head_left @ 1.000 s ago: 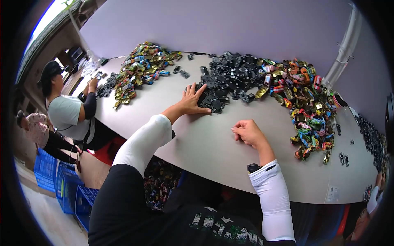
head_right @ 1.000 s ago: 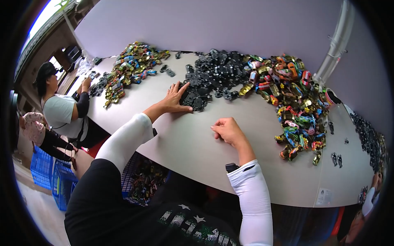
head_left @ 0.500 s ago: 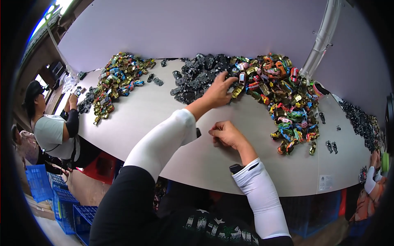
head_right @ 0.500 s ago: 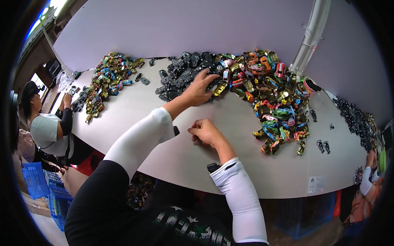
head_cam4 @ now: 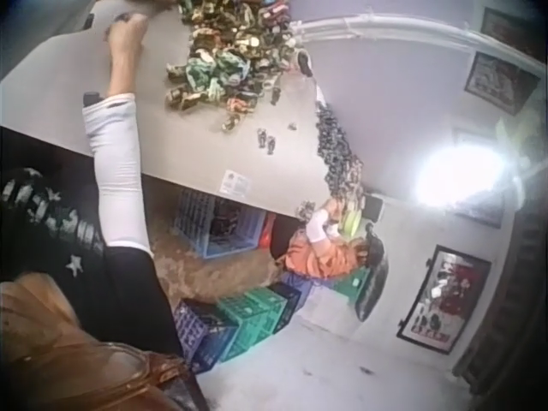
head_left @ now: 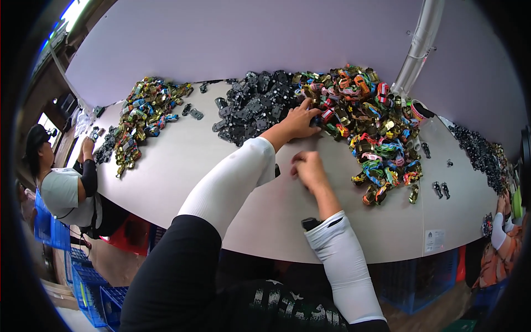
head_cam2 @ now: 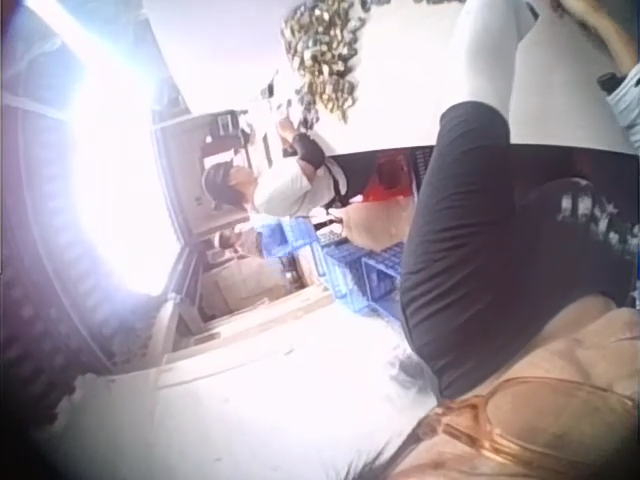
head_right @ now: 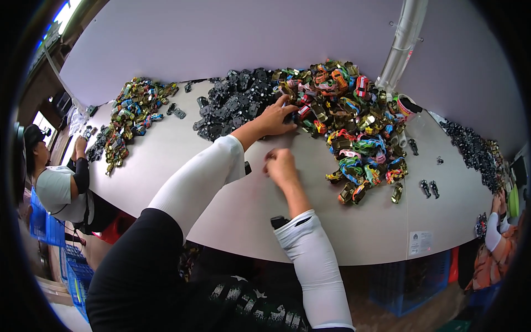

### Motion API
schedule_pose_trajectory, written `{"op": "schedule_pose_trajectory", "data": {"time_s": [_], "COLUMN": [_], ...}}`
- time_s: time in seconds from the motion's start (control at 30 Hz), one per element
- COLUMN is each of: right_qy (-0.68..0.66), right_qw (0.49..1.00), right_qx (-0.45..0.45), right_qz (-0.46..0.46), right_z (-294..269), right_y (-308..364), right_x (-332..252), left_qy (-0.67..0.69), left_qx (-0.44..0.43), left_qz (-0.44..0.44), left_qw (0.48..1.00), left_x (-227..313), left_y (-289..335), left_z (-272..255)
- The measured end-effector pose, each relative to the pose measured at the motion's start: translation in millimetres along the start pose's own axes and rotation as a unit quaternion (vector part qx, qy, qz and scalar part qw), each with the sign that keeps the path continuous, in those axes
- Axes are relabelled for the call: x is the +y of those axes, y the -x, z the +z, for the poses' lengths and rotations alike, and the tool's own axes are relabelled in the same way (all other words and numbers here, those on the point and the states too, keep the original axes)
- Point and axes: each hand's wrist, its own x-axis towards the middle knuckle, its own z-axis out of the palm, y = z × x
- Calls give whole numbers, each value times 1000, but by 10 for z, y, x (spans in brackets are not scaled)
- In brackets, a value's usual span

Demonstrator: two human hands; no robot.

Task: The person assembles toy cars by hand by picking up a chassis and a car body, fitting them together, and pressing them to snap the pieces into place. They repeat this process for several cars, placing each finished toy on the table or into a blue plastic crate.

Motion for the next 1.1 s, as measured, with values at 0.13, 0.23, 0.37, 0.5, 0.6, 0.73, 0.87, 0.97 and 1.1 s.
{"op": "schedule_pose_trajectory", "data": {"time_s": [0.13,0.23,0.37,0.5,0.6,0.73,0.87,0.97,1.1], "right_qy": [-9,-18,15,103,108,242,266,230,171], "right_qw": [988,981,973,942,950,936,925,919,950], "right_qx": [152,191,223,297,270,217,244,281,176], "right_qz": [-6,-22,-55,-119,-112,-136,-119,-153,-191], "right_z": [-174,-211,-212,-184,-171,-116,-100,-181,-289], "right_y": [-144,-181,-290,-245,-34,63,-21,-74,48], "right_x": [150,207,411,374,34,-41,82,114,-112], "left_qy": [101,149,165,514,544,405,-35,-25,-7], "left_qx": [-1,-25,-27,8,87,126,17,-23,-11], "left_qz": [43,27,47,-1,-70,-204,-209,-217,-203], "left_qw": [994,988,985,858,832,882,977,976,979], "left_x": [76,168,347,310,189,252,486,488,353], "left_y": [210,444,757,978,1176,1343,1633,1677,1735], "left_z": [-92,-98,-222,-321,-485,-739,-934,-836,-695]}}
